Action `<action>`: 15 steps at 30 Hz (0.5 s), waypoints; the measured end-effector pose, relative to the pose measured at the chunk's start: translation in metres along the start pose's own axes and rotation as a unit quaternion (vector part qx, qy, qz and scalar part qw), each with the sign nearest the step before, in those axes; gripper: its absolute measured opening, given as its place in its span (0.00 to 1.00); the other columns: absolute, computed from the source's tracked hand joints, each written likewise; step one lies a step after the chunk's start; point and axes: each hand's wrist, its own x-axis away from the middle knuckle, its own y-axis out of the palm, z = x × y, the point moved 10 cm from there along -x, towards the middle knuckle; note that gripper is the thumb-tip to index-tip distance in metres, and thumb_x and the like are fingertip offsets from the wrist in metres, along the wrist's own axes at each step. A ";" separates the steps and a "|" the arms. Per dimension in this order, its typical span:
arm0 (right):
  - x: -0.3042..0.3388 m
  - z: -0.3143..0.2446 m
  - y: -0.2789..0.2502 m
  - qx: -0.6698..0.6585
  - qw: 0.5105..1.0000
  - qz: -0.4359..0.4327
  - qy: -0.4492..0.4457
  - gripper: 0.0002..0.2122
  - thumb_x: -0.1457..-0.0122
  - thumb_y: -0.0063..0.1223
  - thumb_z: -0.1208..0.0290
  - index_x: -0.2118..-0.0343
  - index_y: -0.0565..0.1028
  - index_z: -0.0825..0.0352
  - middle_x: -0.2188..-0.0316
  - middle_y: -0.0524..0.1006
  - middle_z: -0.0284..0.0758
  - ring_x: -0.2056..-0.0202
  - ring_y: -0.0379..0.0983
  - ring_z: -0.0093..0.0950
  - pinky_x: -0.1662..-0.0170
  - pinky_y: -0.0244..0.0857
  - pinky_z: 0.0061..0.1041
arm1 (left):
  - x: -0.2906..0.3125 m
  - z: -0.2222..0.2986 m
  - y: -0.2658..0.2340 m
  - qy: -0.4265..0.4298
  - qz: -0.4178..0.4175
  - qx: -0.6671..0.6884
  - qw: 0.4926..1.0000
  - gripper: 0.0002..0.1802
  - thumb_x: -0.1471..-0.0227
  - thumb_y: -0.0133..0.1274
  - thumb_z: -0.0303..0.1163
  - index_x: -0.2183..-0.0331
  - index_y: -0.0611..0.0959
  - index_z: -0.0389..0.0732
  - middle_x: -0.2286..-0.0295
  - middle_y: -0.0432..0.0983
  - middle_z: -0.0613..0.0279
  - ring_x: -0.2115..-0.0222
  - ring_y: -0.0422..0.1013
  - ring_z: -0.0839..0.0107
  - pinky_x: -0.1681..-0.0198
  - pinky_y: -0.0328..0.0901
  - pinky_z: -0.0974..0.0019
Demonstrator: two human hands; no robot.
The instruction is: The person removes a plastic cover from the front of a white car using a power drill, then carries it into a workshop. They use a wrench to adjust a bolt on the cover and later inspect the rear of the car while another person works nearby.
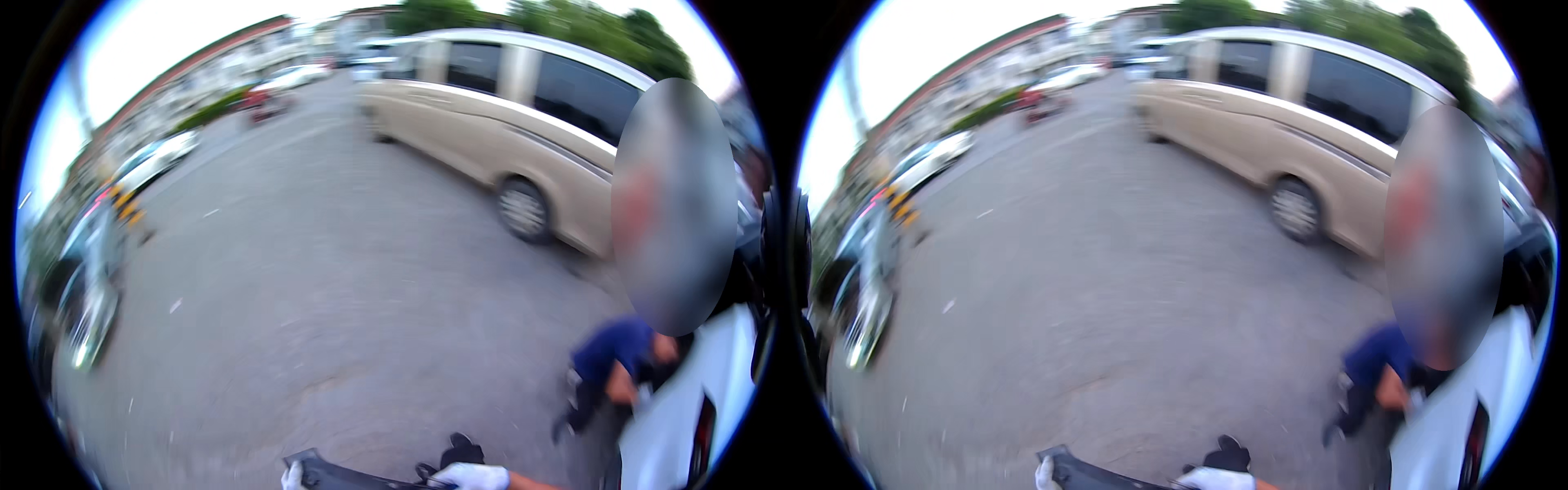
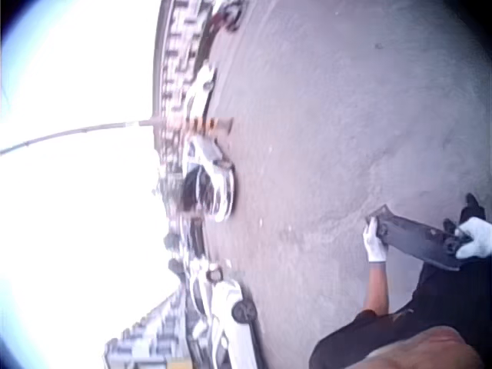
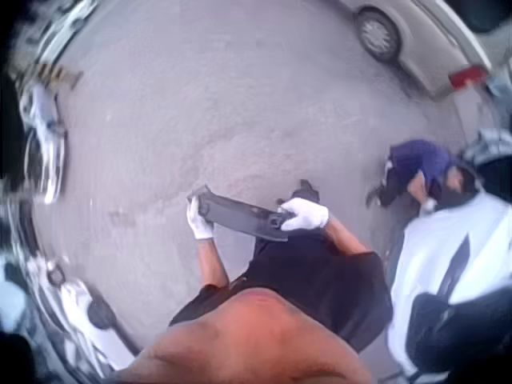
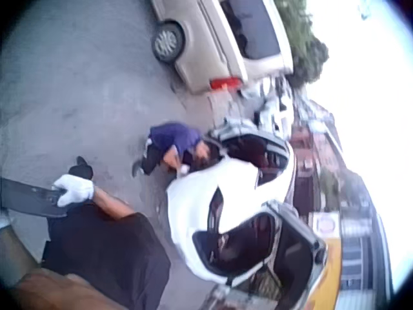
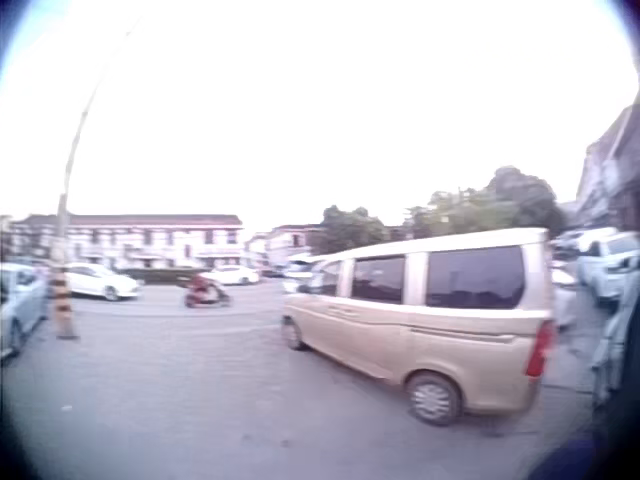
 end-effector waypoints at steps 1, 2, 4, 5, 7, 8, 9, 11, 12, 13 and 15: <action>-0.026 -0.002 -0.002 -0.024 1.000 -0.009 0.006 0.12 0.42 0.72 0.65 0.61 0.85 0.68 0.69 0.85 0.32 0.65 0.79 0.21 0.62 0.71 0.33 | -0.010 0.038 -0.016 0.154 0.016 -0.137 0.978 0.14 0.33 0.60 0.40 0.55 0.88 0.40 0.63 0.85 0.63 0.63 0.81 0.68 0.59 0.76 0.59; -0.053 0.004 0.001 -0.028 0.999 -0.042 0.009 0.13 0.43 0.72 0.67 0.59 0.85 0.69 0.69 0.84 0.31 0.66 0.78 0.21 0.62 0.72 0.31 | -0.012 0.066 -0.022 0.279 0.036 -0.289 0.915 0.13 0.33 0.60 0.39 0.57 0.88 0.41 0.65 0.85 0.63 0.65 0.80 0.69 0.60 0.75 0.61; -0.117 0.015 0.020 -0.195 0.975 -0.023 0.105 0.12 0.40 0.68 0.68 0.57 0.85 0.69 0.69 0.83 0.29 0.68 0.76 0.20 0.64 0.70 0.28 | -0.031 0.077 -0.091 0.109 0.097 -0.058 0.988 0.12 0.33 0.59 0.39 0.60 0.89 0.40 0.66 0.85 0.63 0.67 0.80 0.69 0.61 0.74 0.61; -0.158 0.002 0.028 -0.227 0.968 -0.030 0.102 0.13 0.37 0.65 0.66 0.55 0.84 0.70 0.68 0.84 0.29 0.69 0.76 0.20 0.64 0.70 0.26 | -0.031 0.080 -0.123 0.035 0.116 0.068 0.990 0.13 0.32 0.59 0.39 0.61 0.89 0.40 0.66 0.85 0.62 0.68 0.79 0.69 0.62 0.74 0.61; -0.239 -0.005 0.039 -0.262 0.961 0.012 0.082 0.18 0.32 0.56 0.58 0.50 0.83 0.70 0.63 0.85 0.32 0.68 0.79 0.22 0.63 0.72 0.23 | -0.022 0.107 -0.186 0.115 0.213 -0.053 0.969 0.14 0.31 0.57 0.40 0.63 0.89 0.39 0.66 0.85 0.62 0.69 0.79 0.70 0.62 0.73 0.62; -0.272 0.001 0.056 -0.358 0.924 -0.050 0.129 0.22 0.31 0.55 0.56 0.47 0.82 0.70 0.59 0.86 0.36 0.62 0.81 0.25 0.56 0.75 0.25 | -0.020 0.120 -0.208 0.143 0.257 -0.116 0.949 0.16 0.31 0.57 0.40 0.64 0.89 0.39 0.66 0.85 0.61 0.69 0.79 0.71 0.63 0.73 0.63; -0.311 -0.016 0.061 -0.353 0.930 -0.031 0.097 0.21 0.30 0.54 0.57 0.46 0.82 0.70 0.57 0.86 0.37 0.59 0.81 0.26 0.54 0.75 0.26 | -0.023 0.104 -0.213 0.064 0.258 0.085 0.960 0.17 0.30 0.56 0.42 0.60 0.89 0.39 0.64 0.86 0.61 0.69 0.80 0.70 0.62 0.74 0.64; -0.393 -0.037 0.087 -0.341 0.937 -0.012 0.073 0.20 0.30 0.53 0.60 0.45 0.82 0.71 0.56 0.85 0.36 0.55 0.82 0.27 0.50 0.75 0.27 | -0.040 0.094 -0.235 0.036 0.306 0.184 0.933 0.17 0.29 0.55 0.42 0.56 0.89 0.39 0.63 0.87 0.61 0.67 0.81 0.70 0.60 0.75 0.64; -0.443 -0.033 0.090 -0.326 0.941 -0.012 0.083 0.19 0.30 0.53 0.61 0.45 0.81 0.71 0.56 0.85 0.36 0.54 0.81 0.27 0.49 0.75 0.28 | -0.053 0.083 -0.238 0.026 0.329 0.237 0.914 0.17 0.29 0.54 0.42 0.55 0.89 0.39 0.62 0.87 0.61 0.66 0.81 0.69 0.59 0.75 0.63; -0.488 -0.032 0.097 -0.315 0.945 -0.003 0.092 0.19 0.29 0.53 0.63 0.44 0.81 0.71 0.55 0.85 0.35 0.53 0.81 0.27 0.48 0.75 0.28 | -0.070 0.076 -0.252 0.027 0.346 0.265 0.900 0.18 0.29 0.54 0.41 0.50 0.88 0.39 0.60 0.87 0.61 0.63 0.82 0.68 0.56 0.76 0.63; -0.589 -0.030 0.119 -0.271 0.955 -0.035 0.112 0.18 0.29 0.52 0.65 0.43 0.80 0.71 0.55 0.84 0.35 0.53 0.81 0.28 0.48 0.75 0.30 | -0.116 0.087 -0.272 0.040 0.386 0.294 0.874 0.19 0.29 0.54 0.42 0.49 0.88 0.40 0.59 0.87 0.62 0.62 0.82 0.67 0.55 0.76 0.61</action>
